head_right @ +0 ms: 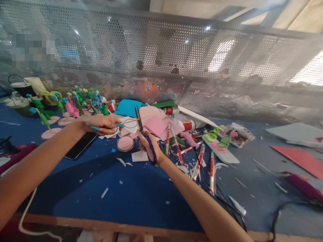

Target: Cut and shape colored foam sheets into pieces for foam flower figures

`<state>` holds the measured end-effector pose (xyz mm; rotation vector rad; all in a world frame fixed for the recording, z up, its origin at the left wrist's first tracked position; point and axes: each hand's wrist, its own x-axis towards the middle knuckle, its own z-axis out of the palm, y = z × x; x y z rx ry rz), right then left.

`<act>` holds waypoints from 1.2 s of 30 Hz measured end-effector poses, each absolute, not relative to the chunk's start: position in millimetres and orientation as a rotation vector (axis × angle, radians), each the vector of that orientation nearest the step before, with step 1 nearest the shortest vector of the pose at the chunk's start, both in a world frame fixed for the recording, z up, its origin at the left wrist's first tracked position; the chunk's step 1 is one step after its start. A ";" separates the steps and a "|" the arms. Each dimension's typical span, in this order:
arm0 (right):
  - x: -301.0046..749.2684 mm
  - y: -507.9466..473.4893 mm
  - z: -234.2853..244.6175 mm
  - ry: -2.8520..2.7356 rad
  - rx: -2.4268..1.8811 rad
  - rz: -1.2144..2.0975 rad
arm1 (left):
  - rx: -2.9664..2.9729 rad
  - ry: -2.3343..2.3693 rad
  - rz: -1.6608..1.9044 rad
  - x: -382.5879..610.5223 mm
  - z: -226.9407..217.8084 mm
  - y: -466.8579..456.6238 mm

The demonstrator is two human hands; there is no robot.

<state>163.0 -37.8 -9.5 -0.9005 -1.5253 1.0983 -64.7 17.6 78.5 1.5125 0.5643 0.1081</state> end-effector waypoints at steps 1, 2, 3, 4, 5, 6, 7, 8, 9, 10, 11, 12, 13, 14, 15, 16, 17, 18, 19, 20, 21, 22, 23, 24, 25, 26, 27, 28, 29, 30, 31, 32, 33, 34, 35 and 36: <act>162.9 -37.9 -9.8 -1.528 -0.913 1.087 | 1.491 0.560 0.111 -64.7 77.5 17.0; 162.9 -38.0 -10.2 -1.528 -0.925 1.079 | 1.484 0.551 0.109 -64.7 76.4 16.6; 162.9 -37.9 -10.8 -1.527 -0.936 1.073 | 1.493 0.539 0.106 -64.5 75.5 16.5; 163.0 -37.9 -11.5 -1.527 -0.945 1.068 | 1.511 0.523 0.109 -64.4 74.7 16.6; 163.3 -37.7 -12.2 -1.528 -0.954 1.063 | 1.536 0.507 0.114 -64.1 74.2 16.7; 163.6 -37.6 -12.8 -1.531 -0.962 1.053 | 1.566 0.496 0.117 -63.9 74.0 16.9; 164.0 -37.5 -13.3 -1.536 -0.968 1.042 | 1.596 0.490 0.119 -63.7 74.2 16.8; 164.5 -37.4 -13.6 -1.548 -0.970 1.032 | 1.623 0.490 0.118 -63.5 74.7 16.5; 165.0 -37.5 -13.6 -1.564 -0.970 1.023 | 1.647 0.493 0.112 -63.4 75.6 15.9; 165.5 -37.7 -13.1 -1.583 -0.969 1.014 | 1.670 0.501 0.099 -63.4 76.8 15.0; 166.0 -38.1 -12.3 -1.605 -0.967 1.010 | 1.690 0.511 0.084 -63.4 78.0 14.0; 166.4 -38.6 -11.0 -1.628 -0.963 1.006 | 1.708 0.522 0.072 -63.4 79.2 12.9; 166.7 -39.3 -9.5 -1.652 -0.960 1.001 | 1.723 0.534 0.063 -63.5 80.3 12.0; 167.0 -40.0 -7.8 -1.678 -0.962 0.990 | 1.735 0.544 0.056 -63.7 81.2 11.2; 167.1 -40.9 -6.1 -1.705 -0.966 0.973 | 1.743 0.546 0.052 -63.9 81.9 10.7; 167.2 -41.8 -4.5 -1.734 -0.973 0.950 | 1.748 0.539 0.049 -64.3 82.6 10.5; 167.2 -42.7 -3.0 -1.760 -0.982 0.922 | 1.750 0.521 0.045 -64.7 83.1 10.5; 167.1 -43.7 -1.8 -1.782 -0.993 0.894 | 1.751 0.497 0.045 -65.1 83.7 10.7; 166.9 -44.6 -0.7 -1.799 -1.003 0.869 | 1.750 0.478 0.048 -65.4 84.3 11.0; 166.6 -45.5 0.3 -1.812 -1.010 0.849 | 1.745 0.467 0.056 -65.6 84.9 11.4; 166.4 -46.3 1.1 -1.821 -1.018 0.836 | 1.737 0.469 0.075 -65.6 85.5 11.7; 166.0 -47.1 1.8 -1.825 -1.026 0.828 | 1.725 0.480 0.102 -65.4 86.0 12.0; 165.7 -47.7 2.5 -1.825 -1.034 0.825 | 1.710 0.496 0.132 -65.1 86.1 12.3; 165.4 -48.2 3.0 -1.823 -1.038 0.826 | 1.694 0.516 0.160 -64.7 86.0 12.6; 165.1 -48.6 3.3 -1.819 -1.040 0.830 | 1.677 0.535 0.185 -64.2 85.4 12.9; 164.9 -48.7 3.5 -1.813 -1.039 0.836 | 1.661 0.553 0.202 -63.6 84.6 13.3; 164.6 -48.7 3.4 -1.810 -1.040 0.838 | 1.648 0.571 0.210 -63.1 83.5 13.7; 164.4 -48.6 3.2 -1.808 -1.040 0.838 | 1.642 0.586 0.216 -62.5 82.3 14.1; 164.2 -48.4 2.7 -1.807 -1.041 0.837 | 1.641 0.596 0.222 -62.0 81.2 14.5; 164.1 -48.2 2.1 -1.804 -1.044 0.833 | 1.646 0.601 0.228 -61.4 80.3 14.9; 164.1 -48.0 1.4 -1.802 -1.046 0.827 | 1.653 0.602 0.234 -61.0 79.7 15.2; 164.2 -47.7 0.7 -1.803 -1.046 0.821 | 1.662 0.601 0.235 -60.5 79.4 15.4; 164.4 -47.5 0.1 -1.804 -1.045 0.815 | 1.672 0.599 0.235 -60.1 79.4 15.6; 164.6 -47.3 -0.4 -1.807 -1.043 0.812 | 1.682 0.597 0.229 -59.8 79.6 15.7; 164.9 -47.2 -0.8 -1.811 -1.041 0.812 | 1.692 0.593 0.219 -59.4 79.9 15.9; 165.2 -47.0 -1.1 -1.812 -1.038 0.817 | 1.701 0.589 0.211 -59.1 80.2 15.9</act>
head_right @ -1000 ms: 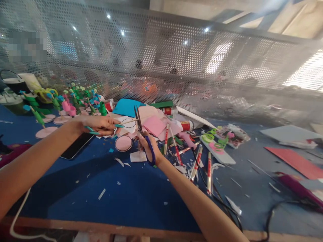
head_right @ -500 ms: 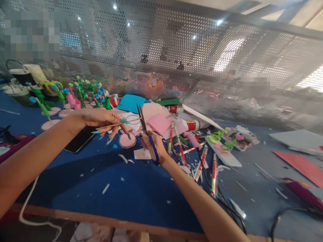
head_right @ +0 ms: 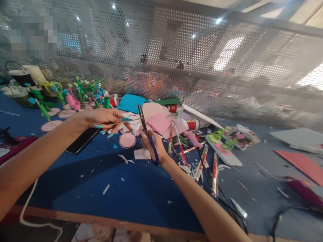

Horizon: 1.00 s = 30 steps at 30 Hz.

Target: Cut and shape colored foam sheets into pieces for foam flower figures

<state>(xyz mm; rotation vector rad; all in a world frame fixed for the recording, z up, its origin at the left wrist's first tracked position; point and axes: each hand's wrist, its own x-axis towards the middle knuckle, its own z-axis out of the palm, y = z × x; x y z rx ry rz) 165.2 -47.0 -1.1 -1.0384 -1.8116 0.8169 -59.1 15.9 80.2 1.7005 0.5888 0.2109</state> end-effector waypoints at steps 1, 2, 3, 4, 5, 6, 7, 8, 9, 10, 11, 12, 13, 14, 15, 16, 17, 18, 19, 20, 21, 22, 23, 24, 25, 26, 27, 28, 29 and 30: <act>165.4 -46.9 -1.2 -1.808 -1.037 0.828 | 1.707 0.583 0.204 -58.8 80.5 15.9; 165.5 -46.7 -1.1 -1.800 -1.037 0.843 | 1.710 0.577 0.200 -58.6 80.6 15.8; 165.4 -46.6 -1.1 -1.789 -1.039 0.861 | 1.708 0.574 0.200 -58.4 80.6 15.6; 165.3 -46.3 -1.2 -1.777 -1.041 0.881 | 1.704 0.576 0.201 -58.3 80.5 15.3; 165.2 -46.0 -1.4 -1.765 -1.042 0.899 | 1.698 0.580 0.206 -58.1 80.2 15.0; 165.2 -45.6 -1.9 -1.754 -1.045 0.917 | 1.695 0.585 0.211 -57.9 79.9 14.6; 165.3 -45.0 -2.7 -1.740 -1.050 0.933 | 1.696 0.588 0.213 -57.6 79.7 14.2; 165.5 -44.2 -3.9 -1.722 -1.056 0.948 | 1.702 0.588 0.215 -57.2 79.4 13.9; 165.9 -43.3 -5.4 -1.702 -1.063 0.961 | 1.710 0.586 0.216 -56.5 79.3 13.4; 166.4 -42.4 -7.0 -1.680 -1.070 0.972 | 1.720 0.582 0.217 -55.7 79.3 12.9; 167.0 -41.3 -8.7 -1.662 -1.074 0.983 | 1.728 0.581 0.221 -54.8 79.3 12.4; 167.7 -40.4 -10.1 -1.648 -1.074 0.991 | 1.734 0.584 0.224 -53.9 79.5 11.7; 168.4 -39.6 -11.3 -1.642 -1.071 0.995 | 1.738 0.590 0.229 -53.0 79.7 11.1; 169.0 -39.0 -11.9 -1.642 -1.067 0.997 | 1.741 0.600 0.234 -52.2 79.9 10.4; 169.4 -38.7 -12.1 -1.645 -1.062 0.998 | 1.742 0.614 0.238 -51.7 80.1 9.8; 169.8 -38.7 -11.9 -1.650 -1.056 1.002 | 1.742 0.629 0.240 -51.3 80.2 9.3; 169.9 -38.9 -11.3 -1.655 -1.049 1.009 | 1.743 0.643 0.238 -51.2 80.2 8.9; 170.0 -39.3 -10.5 -1.657 -1.043 1.020 | 1.746 0.652 0.240 -51.2 80.0 8.7; 170.0 -39.8 -9.5 -1.656 -1.037 1.035 | 1.754 0.655 0.247 -51.2 79.7 8.6; 170.1 -40.3 -8.5 -1.655 -1.029 1.051 | 1.767 0.651 0.256 -51.1 79.2 8.6; 170.2 -40.7 -7.4 -1.653 -1.024 1.061 | 1.782 0.646 0.266 -50.7 78.6 8.6; 170.4 -41.1 -6.2 -1.655 -1.024 1.063 | 1.797 0.639 0.275 -50.1 78.0 8.6; 170.7 -41.4 -4.9 -1.662 -1.034 1.054 | 1.811 0.634 0.282 -49.1 77.4 8.4; 171.1 -41.6 -3.2 -1.678 -1.052 1.036 | 1.824 0.630 0.283 -47.9 76.9 8.0; 171.6 -41.8 -1.2 -1.704 -1.080 1.013 | 1.838 0.628 0.277 -46.5 76.5 7.2; 171.9 -42.1 1.1 -1.734 -1.116 0.985 | 1.856 0.631 0.273 -45.1 76.3 6.0; 172.2 -42.4 3.6 -1.765 -1.152 0.955 | 1.878 0.640 0.274 -43.8 76.4 4.3; 172.2 -42.8 6.2 -1.796 -1.180 0.930 | 1.903 0.660 0.279 -42.6 76.9 2.1; 172.1 -43.4 8.6 -1.821 -1.199 0.906 | 1.932 0.694 0.288 -41.5 77.8 -0.6; 171.8 -44.2 10.9 -1.841 -1.210 0.889 | 1.963 0.737 0.293 -40.5 79.0 -3.7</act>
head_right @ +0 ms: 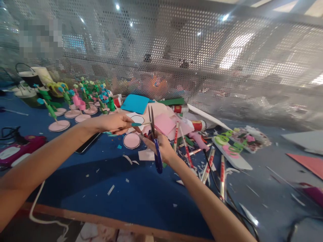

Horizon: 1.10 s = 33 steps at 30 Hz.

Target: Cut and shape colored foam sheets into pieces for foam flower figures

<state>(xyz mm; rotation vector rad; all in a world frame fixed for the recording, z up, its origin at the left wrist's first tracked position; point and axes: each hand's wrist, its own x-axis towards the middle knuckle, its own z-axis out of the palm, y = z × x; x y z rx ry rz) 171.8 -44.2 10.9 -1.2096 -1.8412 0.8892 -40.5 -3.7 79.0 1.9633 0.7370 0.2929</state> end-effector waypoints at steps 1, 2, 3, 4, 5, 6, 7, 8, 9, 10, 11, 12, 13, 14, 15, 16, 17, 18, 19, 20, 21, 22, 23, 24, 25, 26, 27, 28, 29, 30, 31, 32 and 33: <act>171.4 -45.1 12.7 -1.851 -1.217 0.877 | 1.994 0.784 0.299 -39.7 80.5 -6.9; 170.8 -46.0 14.2 -1.858 -1.218 0.870 | 2.027 0.830 0.303 -38.8 82.2 -10.0; 170.3 -47.0 15.4 -1.865 -1.218 0.859 | 2.062 0.873 0.303 -37.9 83.9 -13.0; 169.7 -47.8 16.3 -1.872 -1.216 0.840 | 2.100 0.911 0.304 -37.1 85.6 -15.6; 169.2 -48.6 17.2 -1.880 -1.208 0.814 | 2.139 0.939 0.309 -36.3 87.2 -17.7; 168.7 -49.1 18.0 -1.890 -1.193 0.786 | 2.179 0.959 0.319 -35.7 88.5 -19.4; 168.3 -49.4 18.9 -1.899 -1.176 0.758 | 2.219 0.971 0.330 -35.3 89.4 -20.4; 168.0 -49.4 19.9 -1.910 -1.161 0.732 | 2.255 0.978 0.336 -35.2 90.0 -20.9; 167.6 -49.2 20.8 -1.920 -1.151 0.713 | 2.283 0.981 0.335 -35.4 90.1 -20.9; 167.3 -48.8 21.6 -1.933 -1.144 0.700 | 2.300 0.981 0.333 -35.8 90.0 -20.6; 166.9 -48.3 22.1 -1.947 -1.137 0.687 | 2.306 0.983 0.328 -36.4 89.7 -20.1; 166.5 -47.8 22.2 -1.964 -1.126 0.676 | 2.305 0.988 0.320 -37.0 89.3 -19.6; 165.9 -47.1 21.8 -1.976 -1.116 0.672 | 2.298 0.994 0.318 -37.5 89.1 -19.4; 165.2 -46.4 20.8 -1.968 -1.118 0.677 | 2.288 1.004 0.324 -37.7 89.4 -19.5; 164.5 -45.6 19.4 -1.941 -1.136 0.690 | 2.278 1.024 0.340 -37.7 90.1 -20.2; 163.7 -44.7 17.6 -1.905 -1.168 0.712 | 2.270 1.054 0.359 -37.4 91.4 -21.3; 163.0 -43.7 15.8 -1.867 -1.208 0.740 | 2.265 1.090 0.378 -37.1 93.3 -22.7; 162.4 -42.7 14.0 -1.832 -1.247 0.769 | 2.263 1.127 0.394 -36.8 95.6 -24.2; 161.9 -41.6 12.5 -1.811 -1.274 0.787 | 2.266 1.163 0.400 -36.7 98.2 -25.6; 161.4 -40.8 11.4 -1.813 -1.286 0.794 | 2.276 1.192 0.393 -37.0 100.9 -26.8; 161.1 -40.3 10.9 -1.831 -1.289 0.791 | 2.289 1.211 0.378 -37.6 103.3 -27.5; 160.7 -40.1 11.0 -1.848 -1.290 0.778 | 2.302 1.221 0.359 -38.4 105.2 -27.9; 160.2 -40.3 11.4 -1.859 -1.291 0.761 | 2.314 1.230 0.340 -39.4 106.4 -27.8; 159.7 -40.9 12.2 -1.862 -1.291 0.754 | 2.331 1.229 0.324 -40.3 106.9 -27.5; 159.0 -41.7 13.2 -1.851 -1.291 0.757 | 2.353 1.219 0.312 -40.9 106.6 -27.1; 158.3 -42.6 14.1 -1.831 -1.291 0.768 | 2.384 1.202 0.312 -41.1 105.6 -26.8; 157.7 -43.3 14.8 -1.808 -1.290 0.783 | 2.429 1.191 0.336 -40.7 103.9 -26.6; 157.0 -43.9 15.4 -1.786 -1.290 0.799 | 2.490 1.192 0.388 -39.9 101.7 -26.6; 156.5 -44.2 15.6 -1.767 -1.292 0.812 | 2.567 1.204 0.460 -38.6 99.3 -26.9; 156.0 -44.2 15.6 -1.752 -1.295 0.816 | 2.656 1.226 0.539 -36.9 96.9 -27.4; 155.7 -44.0 15.3 -1.743 -1.299 0.813 | 2.750 1.256 0.605 -35.2 94.5 -27.9; 155.4 -43.7 14.9 -1.738 -1.303 0.806 | 2.843 1.286 0.639 -33.4 92.2 -28.4; 155.2 -43.4 14.3 -1.735 -1.305 0.796 | 2.927 1.309 0.633 -31.9 90.3 -28.8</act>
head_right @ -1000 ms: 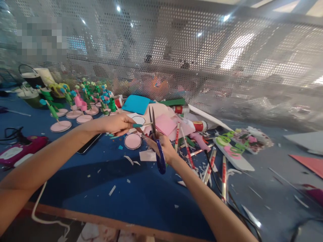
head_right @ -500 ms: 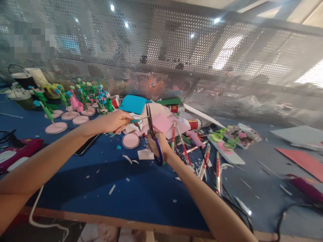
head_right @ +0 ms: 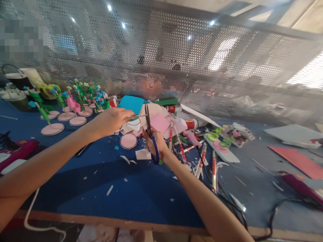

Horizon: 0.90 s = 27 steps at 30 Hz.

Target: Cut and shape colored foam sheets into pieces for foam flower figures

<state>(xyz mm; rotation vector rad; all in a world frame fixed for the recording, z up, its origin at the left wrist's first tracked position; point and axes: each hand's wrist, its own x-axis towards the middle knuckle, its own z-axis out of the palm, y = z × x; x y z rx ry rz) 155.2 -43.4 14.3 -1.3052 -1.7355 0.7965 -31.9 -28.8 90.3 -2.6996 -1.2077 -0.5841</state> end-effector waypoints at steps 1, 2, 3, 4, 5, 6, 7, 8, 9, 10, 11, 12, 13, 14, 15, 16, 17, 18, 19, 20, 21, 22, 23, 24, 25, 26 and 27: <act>155.1 -43.2 13.8 -1.737 -1.304 0.788 | -2.657 -1.174 -0.527 -30.7 88.7 -28.9; 155.1 -43.1 13.4 -1.741 -1.302 0.782 | -2.625 -1.153 -0.467 -29.8 87.4 -28.9; 155.3 -43.2 13.2 -1.743 -1.301 0.777 | -2.599 -1.142 -0.413 -29.3 86.4 -28.7; 155.5 -43.5 13.1 -1.744 -1.305 0.776 | -2.578 -1.130 -0.370 -29.0 85.7 -28.7; 156.0 -43.9 13.3 -1.741 -1.313 0.773 | -2.561 -1.117 -0.334 -28.8 85.1 -28.8; 156.7 -44.3 13.9 -1.737 -1.323 0.767 | -2.548 -1.103 -0.298 -28.6 84.6 -29.2; 157.7 -44.9 14.9 -1.743 -1.330 0.765 | -2.537 -1.088 -0.264 -28.3 84.1 -30.0; 158.7 -45.5 16.3 -1.754 -1.333 0.770 | -2.526 -1.071 -0.231 -27.7 83.6 -31.1; 159.8 -46.4 18.2 -1.776 -1.326 0.784 | -2.513 -1.051 -0.201 -26.9 83.1 -32.4; 160.9 -47.3 20.5 -1.802 -1.311 0.805 | -2.500 -1.029 -0.173 -25.9 82.6 -33.7; 161.8 -48.5 23.1 -1.825 -1.293 0.831 | -2.492 -1.007 -0.146 -24.8 82.1 -34.7; 162.6 -49.6 25.6 -1.836 -1.275 0.860 | -2.493 -0.983 -0.119 -23.7 81.7 -35.4; 163.2 -50.7 27.9 -1.833 -1.261 0.890 | -2.502 -0.966 -0.091 -22.7 81.5 -35.7; 163.8 -51.5 29.7 -1.820 -1.254 0.920 | -2.521 -0.954 -0.059 -22.0 81.5 -35.5; 164.5 -51.8 30.8 -1.812 -1.253 0.945 | -2.542 -0.946 -0.032 -21.5 81.6 -35.1; 165.4 -51.6 31.1 -1.814 -1.260 0.957 | -2.560 -0.941 -0.011 -21.2 81.8 -34.4; 166.5 -50.8 30.8 -1.835 -1.267 0.956 | -2.571 -0.934 -0.003 -21.3 81.9 -33.7; 167.8 -49.5 29.9 -1.863 -1.273 0.947 | -2.573 -0.926 -0.008 -21.6 82.0 -32.9; 169.2 -48.0 28.6 -1.890 -1.275 0.932 | -2.570 -0.918 -0.025 -22.1 81.7 -32.2; 170.5 -46.4 27.2 -1.912 -1.274 0.915 | -2.562 -0.911 -0.051 -22.8 81.3 -31.5; 171.6 -45.0 25.9 -1.927 -1.270 0.900 | -2.552 -0.907 -0.078 -23.5 80.6 -30.9; 172.5 -44.0 24.9 -1.935 -1.268 0.886 | -2.544 -0.905 -0.101 -24.2 79.8 -30.3; 173.1 -43.3 24.1 -1.944 -1.267 0.867 | -2.539 -0.904 -0.118 -24.9 79.0 -29.8; 173.3 -43.1 23.7 -1.957 -1.268 0.839 | -2.537 -0.902 -0.125 -25.4 78.3 -29.3; 173.2 -43.1 23.4 -1.976 -1.266 0.803 | -2.538 -0.900 -0.129 -25.8 77.9 -28.8; 172.9 -43.3 23.2 -1.990 -1.262 0.767 | -2.539 -0.902 -0.131 -26.0 77.6 -28.4; 172.5 -43.5 22.9 -1.999 -1.254 0.741 | -2.540 -0.908 -0.139 -26.0 77.7 -28.1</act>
